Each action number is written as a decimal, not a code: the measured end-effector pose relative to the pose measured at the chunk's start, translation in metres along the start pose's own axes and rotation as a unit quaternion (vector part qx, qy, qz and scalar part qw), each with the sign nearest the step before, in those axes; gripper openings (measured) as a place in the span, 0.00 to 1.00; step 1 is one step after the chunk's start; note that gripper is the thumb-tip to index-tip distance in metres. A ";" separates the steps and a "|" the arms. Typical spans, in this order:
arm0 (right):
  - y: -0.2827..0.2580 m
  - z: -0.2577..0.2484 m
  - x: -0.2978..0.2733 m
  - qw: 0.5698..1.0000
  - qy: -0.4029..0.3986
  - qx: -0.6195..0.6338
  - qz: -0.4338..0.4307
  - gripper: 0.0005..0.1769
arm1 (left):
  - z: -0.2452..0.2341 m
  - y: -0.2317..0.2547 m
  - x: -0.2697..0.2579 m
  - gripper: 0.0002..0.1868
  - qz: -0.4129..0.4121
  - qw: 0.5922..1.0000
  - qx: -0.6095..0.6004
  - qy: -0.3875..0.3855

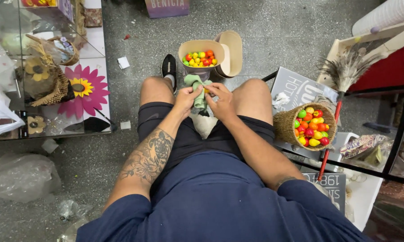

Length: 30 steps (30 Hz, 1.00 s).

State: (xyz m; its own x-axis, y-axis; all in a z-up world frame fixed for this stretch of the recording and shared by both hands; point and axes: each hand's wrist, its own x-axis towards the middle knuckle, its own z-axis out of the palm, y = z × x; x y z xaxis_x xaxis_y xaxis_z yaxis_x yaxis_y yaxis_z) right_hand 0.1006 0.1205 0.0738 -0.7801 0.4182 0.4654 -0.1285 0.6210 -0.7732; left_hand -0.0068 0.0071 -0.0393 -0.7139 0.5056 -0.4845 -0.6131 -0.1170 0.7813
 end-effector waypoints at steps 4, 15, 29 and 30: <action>-0.003 0.000 0.001 1.000 -0.007 0.020 0.009 0.15 | -0.001 0.002 0.000 0.18 0.003 1.000 -0.008 0.021; -0.010 -0.002 0.011 0.999 -0.035 0.032 -0.015 0.15 | -0.003 0.001 0.002 0.19 0.001 1.000 -0.012 0.012; 0.012 0.002 0.025 0.992 -0.116 -0.019 0.039 0.17 | 0.014 0.031 -0.021 0.20 -0.059 0.993 -0.098 0.005; 0.015 0.003 0.027 0.992 -0.118 -0.011 0.030 0.18 | 0.015 0.032 -0.021 0.21 -0.045 0.996 -0.078 0.023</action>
State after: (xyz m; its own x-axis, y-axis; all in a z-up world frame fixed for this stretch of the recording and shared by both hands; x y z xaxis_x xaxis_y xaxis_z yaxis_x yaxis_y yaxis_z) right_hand 0.0762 0.1393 0.0736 -0.9082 0.2885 0.3032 -0.0668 0.6152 -0.7855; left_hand -0.0066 0.0057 0.0013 -0.6658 0.4806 -0.5707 -0.7184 -0.2066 0.6642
